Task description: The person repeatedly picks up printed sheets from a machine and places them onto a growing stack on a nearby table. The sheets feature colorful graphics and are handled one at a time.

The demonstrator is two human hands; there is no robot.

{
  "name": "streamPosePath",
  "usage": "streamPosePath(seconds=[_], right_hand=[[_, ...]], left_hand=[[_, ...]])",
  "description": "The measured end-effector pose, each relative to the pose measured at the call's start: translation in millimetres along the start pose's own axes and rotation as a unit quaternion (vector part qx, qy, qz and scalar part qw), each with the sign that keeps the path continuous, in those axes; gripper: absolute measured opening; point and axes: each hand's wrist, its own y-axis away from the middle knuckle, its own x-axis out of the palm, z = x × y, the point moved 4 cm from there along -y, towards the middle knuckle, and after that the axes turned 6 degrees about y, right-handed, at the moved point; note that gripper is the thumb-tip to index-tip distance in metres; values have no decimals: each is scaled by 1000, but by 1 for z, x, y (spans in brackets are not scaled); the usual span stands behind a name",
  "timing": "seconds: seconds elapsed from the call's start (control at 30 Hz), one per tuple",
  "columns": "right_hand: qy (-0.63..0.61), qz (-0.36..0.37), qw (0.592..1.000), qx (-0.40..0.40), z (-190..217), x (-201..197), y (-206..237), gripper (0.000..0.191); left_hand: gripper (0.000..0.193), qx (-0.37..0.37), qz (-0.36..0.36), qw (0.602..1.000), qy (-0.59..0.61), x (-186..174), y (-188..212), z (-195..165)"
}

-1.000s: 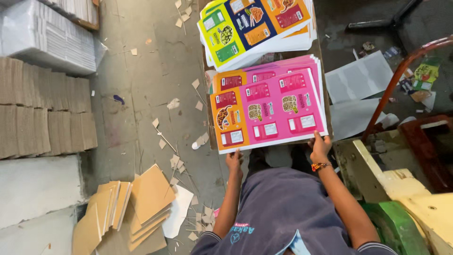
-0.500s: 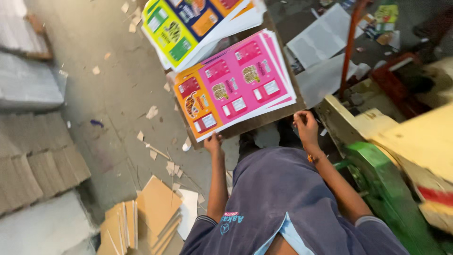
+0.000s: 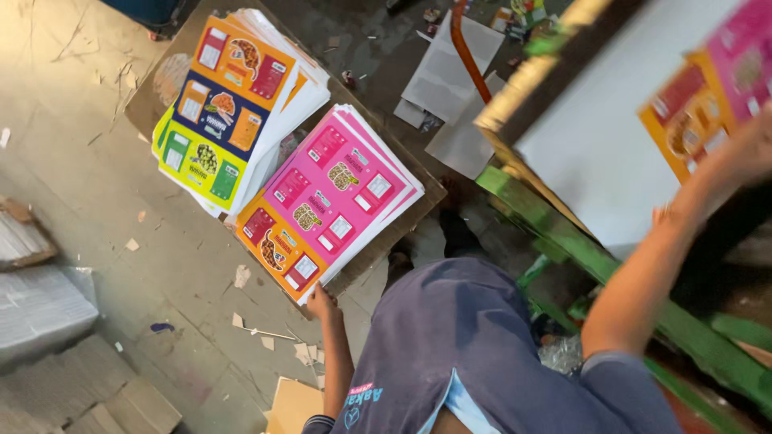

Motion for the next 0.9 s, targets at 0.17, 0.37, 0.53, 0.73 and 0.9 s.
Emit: streamPosePath(seconds=[0.17, 0.37, 0.53, 0.73, 0.9], right_hand=[[229, 225, 944, 80, -29, 125, 85, 61], [-305, 531, 770, 179, 34, 135, 294, 80], [-296, 319, 665, 607, 10, 78, 338, 46], [-421, 325, 673, 514, 29, 119, 343, 31], [-316, 442, 778, 316, 94, 203, 356, 24]], left_hand=[[31, -9, 323, 942, -93, 101, 71, -2], [47, -108, 460, 880, -53, 239, 115, -7], [37, 148, 409, 900, 39, 196, 69, -53], [28, 247, 212, 945, 44, 50, -2, -102], [36, 287, 37, 957, -9, 0, -40, -124]])
